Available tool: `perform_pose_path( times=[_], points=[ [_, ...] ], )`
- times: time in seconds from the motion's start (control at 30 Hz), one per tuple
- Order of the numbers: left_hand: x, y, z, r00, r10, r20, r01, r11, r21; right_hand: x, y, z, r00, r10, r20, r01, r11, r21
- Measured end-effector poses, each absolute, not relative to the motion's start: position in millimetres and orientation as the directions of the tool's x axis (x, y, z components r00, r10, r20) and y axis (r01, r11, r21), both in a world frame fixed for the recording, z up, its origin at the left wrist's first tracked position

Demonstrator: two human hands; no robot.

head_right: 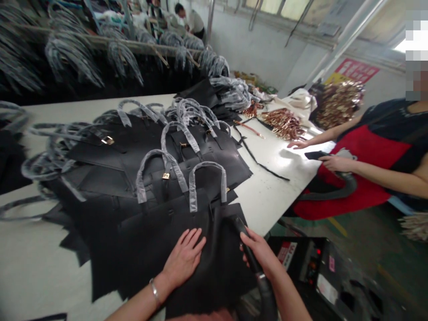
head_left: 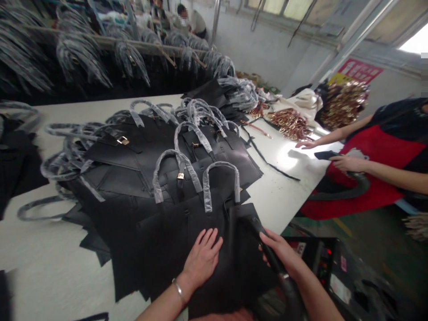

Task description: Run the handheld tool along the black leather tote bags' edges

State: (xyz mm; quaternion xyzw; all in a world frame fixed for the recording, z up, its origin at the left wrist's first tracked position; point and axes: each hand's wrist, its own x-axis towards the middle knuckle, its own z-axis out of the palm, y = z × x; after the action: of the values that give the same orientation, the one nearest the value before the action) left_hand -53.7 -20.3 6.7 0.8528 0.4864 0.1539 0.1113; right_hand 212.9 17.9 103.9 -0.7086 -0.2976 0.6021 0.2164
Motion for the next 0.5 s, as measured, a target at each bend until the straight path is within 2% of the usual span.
perform_pose_path(
  times=[0.2,0.33,0.4,0.5],
  points=[
    [-53.8,-21.3,3.1,0.476,0.861,0.178,0.796,-0.508,0.329,196.3,28.3,86.0,0.263,0.805,-0.533,0.214,-0.587,-0.781],
    [-54.1,-22.4,3.4,0.479,0.856,0.196,0.792,-0.517,0.324,206.6,29.3,99.0,0.369,0.834,-0.411,0.205,-0.504,-0.839],
    [-53.9,-22.6,5.5,0.472,0.860,0.194,0.796,-0.511,0.326,216.3,24.4,112.1,0.341,0.821,-0.458,0.176,-0.534,-0.827],
    [-53.3,-22.0,8.5,0.469,0.864,0.184,0.799,-0.504,0.327,225.3,10.6,124.4,0.213,0.758,-0.616,0.163,-0.649,-0.743]
  ],
)
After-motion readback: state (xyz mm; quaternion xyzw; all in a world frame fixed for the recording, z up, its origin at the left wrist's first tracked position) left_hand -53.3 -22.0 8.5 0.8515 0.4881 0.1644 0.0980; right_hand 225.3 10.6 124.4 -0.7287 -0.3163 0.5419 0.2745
